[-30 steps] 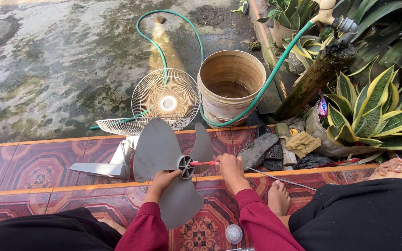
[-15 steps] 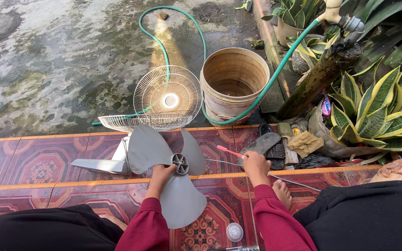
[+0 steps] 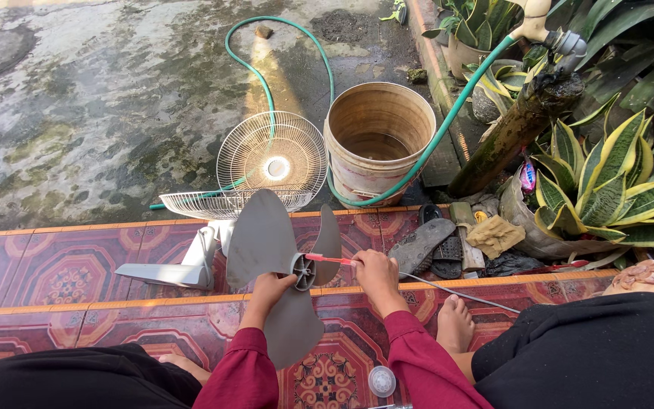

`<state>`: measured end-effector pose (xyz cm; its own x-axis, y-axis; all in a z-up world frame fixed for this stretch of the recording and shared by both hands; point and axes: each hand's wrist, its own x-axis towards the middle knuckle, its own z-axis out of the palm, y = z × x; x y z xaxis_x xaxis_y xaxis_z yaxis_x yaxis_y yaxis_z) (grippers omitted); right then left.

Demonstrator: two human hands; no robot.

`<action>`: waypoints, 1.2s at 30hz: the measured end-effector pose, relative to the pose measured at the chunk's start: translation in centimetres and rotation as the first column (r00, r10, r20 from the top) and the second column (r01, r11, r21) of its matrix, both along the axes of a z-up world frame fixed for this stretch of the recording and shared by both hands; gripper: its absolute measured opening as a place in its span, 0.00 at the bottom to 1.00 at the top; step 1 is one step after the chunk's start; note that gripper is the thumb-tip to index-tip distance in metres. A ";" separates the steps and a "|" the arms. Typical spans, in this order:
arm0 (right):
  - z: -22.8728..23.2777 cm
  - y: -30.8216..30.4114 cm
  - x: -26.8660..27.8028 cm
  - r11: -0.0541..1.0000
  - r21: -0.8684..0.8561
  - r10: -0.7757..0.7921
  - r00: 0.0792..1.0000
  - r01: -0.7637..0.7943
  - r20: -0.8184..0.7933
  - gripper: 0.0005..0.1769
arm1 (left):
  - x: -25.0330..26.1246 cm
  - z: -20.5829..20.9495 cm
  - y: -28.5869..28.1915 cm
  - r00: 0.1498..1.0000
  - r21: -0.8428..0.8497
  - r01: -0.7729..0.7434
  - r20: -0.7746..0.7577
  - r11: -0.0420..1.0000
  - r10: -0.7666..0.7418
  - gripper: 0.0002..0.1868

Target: The person cleans a fan blade assembly by first scrubbing it with a toothbrush and then wiping the blades with a cloth.

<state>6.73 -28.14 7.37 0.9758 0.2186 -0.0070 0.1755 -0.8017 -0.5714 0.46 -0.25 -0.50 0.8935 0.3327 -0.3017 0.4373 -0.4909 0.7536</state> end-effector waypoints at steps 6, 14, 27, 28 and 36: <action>-1.0 -0.2 0.0 0.999 -0.016 0.025 0.988 -0.028 -0.155 0.09 | -0.3 0.7 -0.5 0.995 -0.092 0.044 -0.090 0.995 -0.052 0.27; 1.1 0.0 0.4 0.987 -0.137 -0.092 0.990 0.077 -0.107 0.09 | 0.0 0.6 -1.5 0.993 0.018 0.058 -0.100 0.998 -0.056 0.27; -0.1 -1.3 1.0 0.992 0.070 -0.084 0.951 0.109 -0.298 0.10 | -0.2 2.9 -0.9 0.961 -0.396 -0.256 -0.009 0.882 0.275 0.26; -0.7 0.2 0.2 0.994 0.088 -0.044 0.960 0.071 -0.275 0.11 | -0.1 3.4 -1.7 0.963 -0.436 -0.238 0.011 0.868 0.269 0.26; -1.7 -2.7 0.9 0.984 -0.091 -0.163 0.981 0.154 -0.106 0.10 | -0.6 3.8 -1.0 0.931 -0.530 -0.254 0.094 0.809 0.353 0.28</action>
<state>7.67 -30.84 5.62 0.9900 0.0553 -0.1299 -0.0192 -0.8589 -0.5118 -0.17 -1.21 3.33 0.8266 0.4433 -0.3466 0.3332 0.1109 0.9363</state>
